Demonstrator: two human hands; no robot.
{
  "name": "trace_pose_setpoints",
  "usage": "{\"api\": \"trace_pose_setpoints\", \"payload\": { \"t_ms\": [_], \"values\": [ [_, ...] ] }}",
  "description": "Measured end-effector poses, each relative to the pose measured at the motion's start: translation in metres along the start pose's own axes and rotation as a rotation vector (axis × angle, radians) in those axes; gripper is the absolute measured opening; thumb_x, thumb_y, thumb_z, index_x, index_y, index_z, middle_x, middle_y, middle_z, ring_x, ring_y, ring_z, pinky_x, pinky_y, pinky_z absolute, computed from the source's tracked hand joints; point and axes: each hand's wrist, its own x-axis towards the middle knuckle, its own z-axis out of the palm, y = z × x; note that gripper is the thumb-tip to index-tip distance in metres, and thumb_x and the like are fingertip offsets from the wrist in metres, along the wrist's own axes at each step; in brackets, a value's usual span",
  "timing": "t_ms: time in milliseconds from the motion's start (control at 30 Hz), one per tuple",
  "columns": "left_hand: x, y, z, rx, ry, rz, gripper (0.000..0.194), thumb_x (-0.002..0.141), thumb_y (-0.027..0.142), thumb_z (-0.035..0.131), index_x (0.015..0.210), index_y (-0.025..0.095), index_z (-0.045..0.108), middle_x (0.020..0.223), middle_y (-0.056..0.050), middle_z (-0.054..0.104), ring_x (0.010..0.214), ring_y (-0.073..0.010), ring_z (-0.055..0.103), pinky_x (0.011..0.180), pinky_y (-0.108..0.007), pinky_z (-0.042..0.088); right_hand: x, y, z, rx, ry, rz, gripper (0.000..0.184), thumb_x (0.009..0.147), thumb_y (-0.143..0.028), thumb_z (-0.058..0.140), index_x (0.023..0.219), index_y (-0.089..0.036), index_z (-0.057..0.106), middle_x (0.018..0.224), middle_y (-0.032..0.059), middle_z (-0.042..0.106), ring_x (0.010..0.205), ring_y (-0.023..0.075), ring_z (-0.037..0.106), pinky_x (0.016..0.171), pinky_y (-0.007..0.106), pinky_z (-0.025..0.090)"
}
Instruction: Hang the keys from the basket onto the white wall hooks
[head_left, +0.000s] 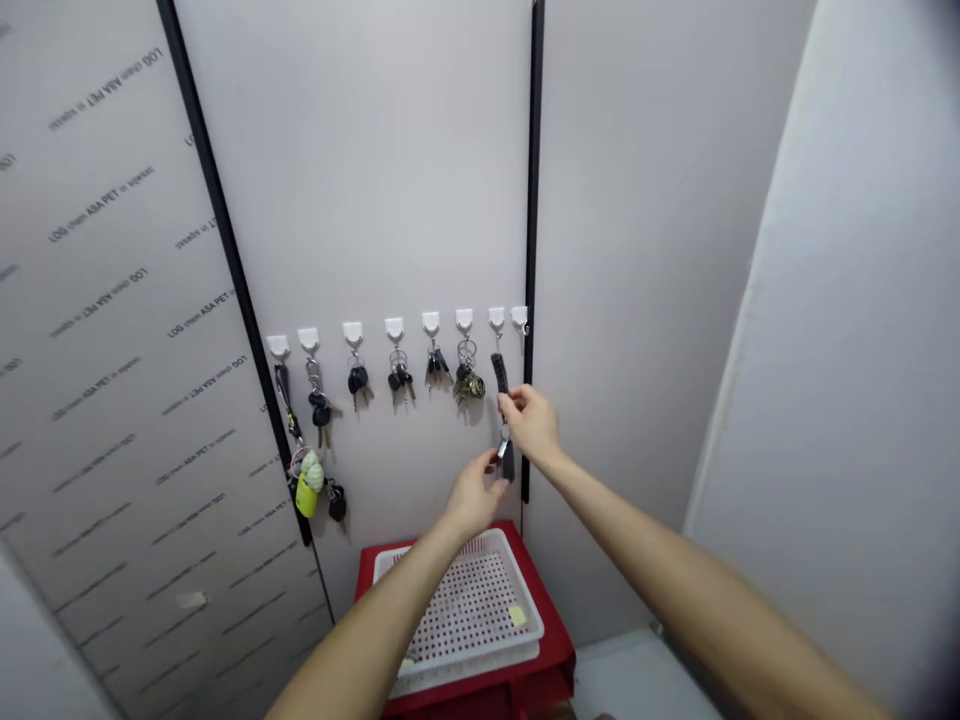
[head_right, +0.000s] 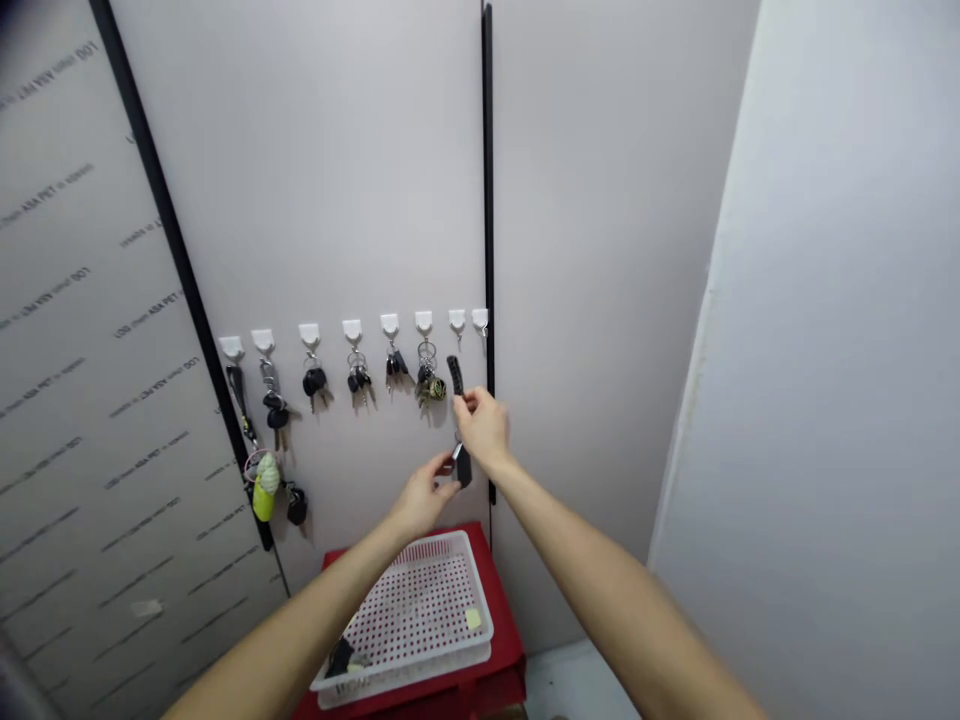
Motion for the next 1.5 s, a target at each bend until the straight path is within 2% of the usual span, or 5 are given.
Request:
{"api": "trace_pose_setpoints", "payload": {
  "t_ms": [233,567,967,1200,1500],
  "values": [
    [0.012,0.025,-0.007,0.187,0.008,0.086,0.043,0.062,0.015,0.044,0.105,0.013,0.04,0.102,-0.007,0.048,0.088,-0.014,0.045,0.079,-0.026,0.034,0.044,-0.014,-0.007,-0.254,0.103,0.07,0.023,0.064,-0.037,0.038,0.065,-0.018,0.051,0.063,0.0022,0.057,0.058,0.0128,0.05,0.051,0.022,0.033],
    [-0.018,-0.042,-0.053,0.376,-0.009,-0.222,0.036,0.063,0.016,0.042,0.099,0.011,0.045,0.097,-0.009,0.052,0.082,-0.0137,0.049,0.073,-0.023,0.036,0.05,-0.003,0.002,-0.46,-0.007,0.027,0.022,0.065,-0.031,0.038,0.072,-0.014,0.051,0.072,0.0069,0.054,0.071,0.0178,0.048,0.061,0.03,0.036],
    [-0.1,-0.101,-0.055,0.935,-0.745,-0.315,0.027,0.045,0.009,0.053,0.069,0.02,0.059,0.076,-0.007,0.06,0.076,-0.0232,0.051,0.073,-0.04,0.03,0.02,0.01,0.009,-0.407,-0.044,-0.094,0.032,0.065,-0.03,0.04,0.091,-0.012,0.044,0.073,0.0062,0.051,0.067,0.0129,0.046,0.059,0.027,0.033],
    [-0.094,-0.1,-0.051,1.016,-0.78,-0.338,0.019,0.046,0.012,0.054,0.063,0.017,0.058,0.075,-0.01,0.06,0.074,-0.0234,0.051,0.071,-0.041,0.03,-0.104,0.047,0.032,-0.36,-1.214,-0.323,0.021,0.055,-0.016,0.048,0.074,-0.017,0.057,0.059,0.0019,0.056,0.053,0.0104,0.048,0.05,0.02,0.033],
    [-0.099,-0.098,-0.046,1.068,-0.833,-0.35,0.025,0.042,0.013,0.057,0.067,0.015,0.057,0.073,-0.011,0.06,0.075,-0.0242,0.051,0.075,-0.043,0.025,-0.161,0.073,0.06,-0.118,-1.562,0.323,0.017,0.058,-0.028,0.048,0.067,-0.015,0.056,0.052,-0.001,0.051,0.042,0.0057,0.042,0.041,0.017,0.032]
  ]
}}
